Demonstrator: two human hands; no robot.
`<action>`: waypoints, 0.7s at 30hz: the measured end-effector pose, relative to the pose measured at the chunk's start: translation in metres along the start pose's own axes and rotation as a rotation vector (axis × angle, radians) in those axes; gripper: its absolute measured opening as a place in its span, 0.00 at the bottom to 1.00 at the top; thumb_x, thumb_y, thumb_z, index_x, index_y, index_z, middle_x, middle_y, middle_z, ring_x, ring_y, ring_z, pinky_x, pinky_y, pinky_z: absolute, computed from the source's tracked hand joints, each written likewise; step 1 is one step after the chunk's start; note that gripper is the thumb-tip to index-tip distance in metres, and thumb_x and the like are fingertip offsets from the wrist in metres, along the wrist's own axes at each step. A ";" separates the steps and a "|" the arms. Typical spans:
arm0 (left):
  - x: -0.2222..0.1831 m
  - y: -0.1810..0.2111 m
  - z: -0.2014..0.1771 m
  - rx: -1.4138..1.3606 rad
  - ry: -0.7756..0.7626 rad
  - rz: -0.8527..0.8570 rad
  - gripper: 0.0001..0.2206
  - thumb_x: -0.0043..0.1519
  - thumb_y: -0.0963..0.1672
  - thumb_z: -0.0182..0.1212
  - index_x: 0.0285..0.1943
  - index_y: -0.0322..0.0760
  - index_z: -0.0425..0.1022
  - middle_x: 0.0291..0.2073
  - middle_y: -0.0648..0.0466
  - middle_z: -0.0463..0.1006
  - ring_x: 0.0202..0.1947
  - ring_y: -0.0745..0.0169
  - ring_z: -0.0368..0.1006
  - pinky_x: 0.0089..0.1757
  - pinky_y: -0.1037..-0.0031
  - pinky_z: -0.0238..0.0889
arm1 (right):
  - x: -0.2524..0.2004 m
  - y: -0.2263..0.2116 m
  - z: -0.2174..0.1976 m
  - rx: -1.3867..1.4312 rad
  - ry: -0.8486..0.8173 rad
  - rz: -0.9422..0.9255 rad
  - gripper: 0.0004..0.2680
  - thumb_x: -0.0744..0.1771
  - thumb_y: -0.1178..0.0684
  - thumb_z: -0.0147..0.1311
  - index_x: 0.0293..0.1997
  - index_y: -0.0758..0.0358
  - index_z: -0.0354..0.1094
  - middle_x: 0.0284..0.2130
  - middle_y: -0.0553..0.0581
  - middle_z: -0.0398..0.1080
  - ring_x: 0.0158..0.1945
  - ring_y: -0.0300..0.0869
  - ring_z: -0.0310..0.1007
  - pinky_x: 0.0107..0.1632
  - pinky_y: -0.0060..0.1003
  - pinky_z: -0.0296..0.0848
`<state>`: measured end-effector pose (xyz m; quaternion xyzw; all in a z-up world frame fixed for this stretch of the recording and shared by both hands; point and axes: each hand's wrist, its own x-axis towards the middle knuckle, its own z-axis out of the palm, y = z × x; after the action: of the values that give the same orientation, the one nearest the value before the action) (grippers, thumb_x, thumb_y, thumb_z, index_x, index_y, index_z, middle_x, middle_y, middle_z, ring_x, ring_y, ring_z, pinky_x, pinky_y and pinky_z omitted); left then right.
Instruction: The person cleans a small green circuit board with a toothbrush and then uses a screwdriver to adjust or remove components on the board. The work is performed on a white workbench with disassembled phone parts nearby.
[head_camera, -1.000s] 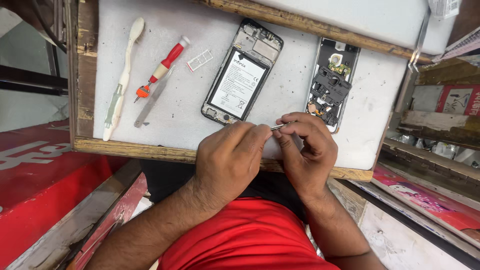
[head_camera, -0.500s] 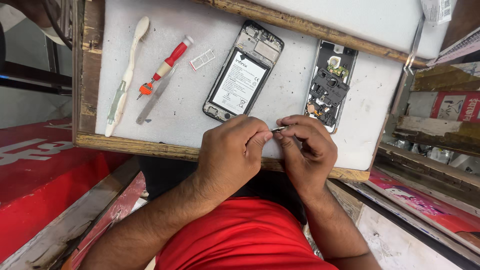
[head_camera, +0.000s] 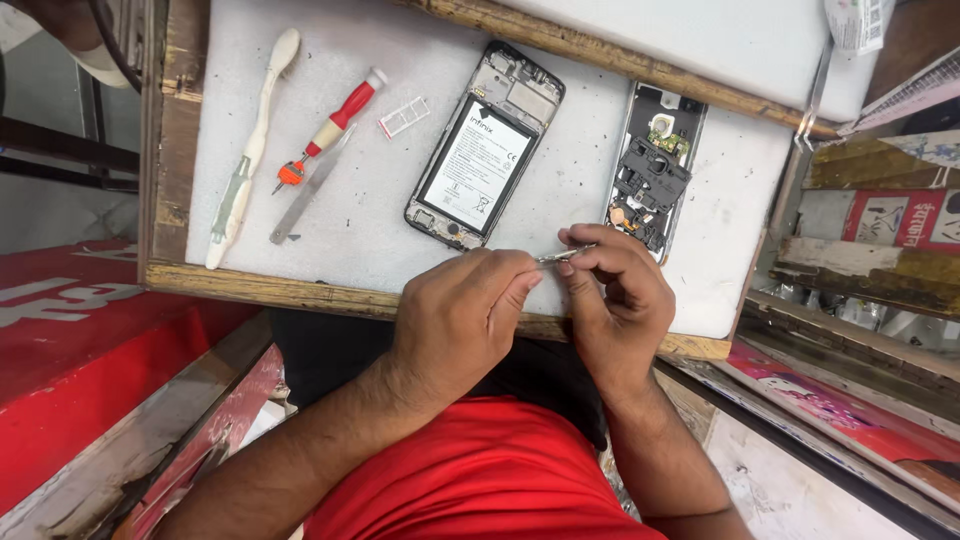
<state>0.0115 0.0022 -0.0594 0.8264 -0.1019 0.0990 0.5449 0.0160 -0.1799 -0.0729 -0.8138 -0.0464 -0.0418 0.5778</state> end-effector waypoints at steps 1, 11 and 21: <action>0.000 -0.001 0.000 0.039 0.033 0.033 0.04 0.67 0.41 0.63 0.44 0.33 0.75 0.32 0.51 0.80 0.32 0.56 0.79 0.33 0.69 0.72 | 0.000 0.000 0.000 -0.018 -0.002 -0.006 0.04 0.69 0.68 0.58 0.45 0.69 0.70 0.52 0.62 0.73 0.56 0.43 0.77 0.54 0.32 0.77; 0.004 -0.009 0.010 0.156 0.059 0.144 0.03 0.67 0.39 0.64 0.43 0.33 0.74 0.29 0.53 0.77 0.30 0.60 0.77 0.31 0.72 0.71 | 0.001 0.001 0.002 -0.072 -0.017 -0.054 0.05 0.69 0.68 0.59 0.45 0.68 0.69 0.52 0.62 0.73 0.56 0.44 0.77 0.58 0.35 0.77; 0.008 -0.005 0.008 0.086 -0.003 0.041 0.03 0.66 0.39 0.62 0.38 0.34 0.75 0.26 0.52 0.77 0.28 0.56 0.77 0.29 0.67 0.69 | 0.004 -0.008 0.003 -0.325 0.019 -0.212 0.06 0.67 0.66 0.64 0.43 0.65 0.70 0.49 0.63 0.77 0.54 0.46 0.79 0.56 0.36 0.78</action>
<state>0.0215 -0.0038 -0.0651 0.8470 -0.1152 0.1132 0.5064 0.0193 -0.1742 -0.0662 -0.8866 -0.1190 -0.1167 0.4314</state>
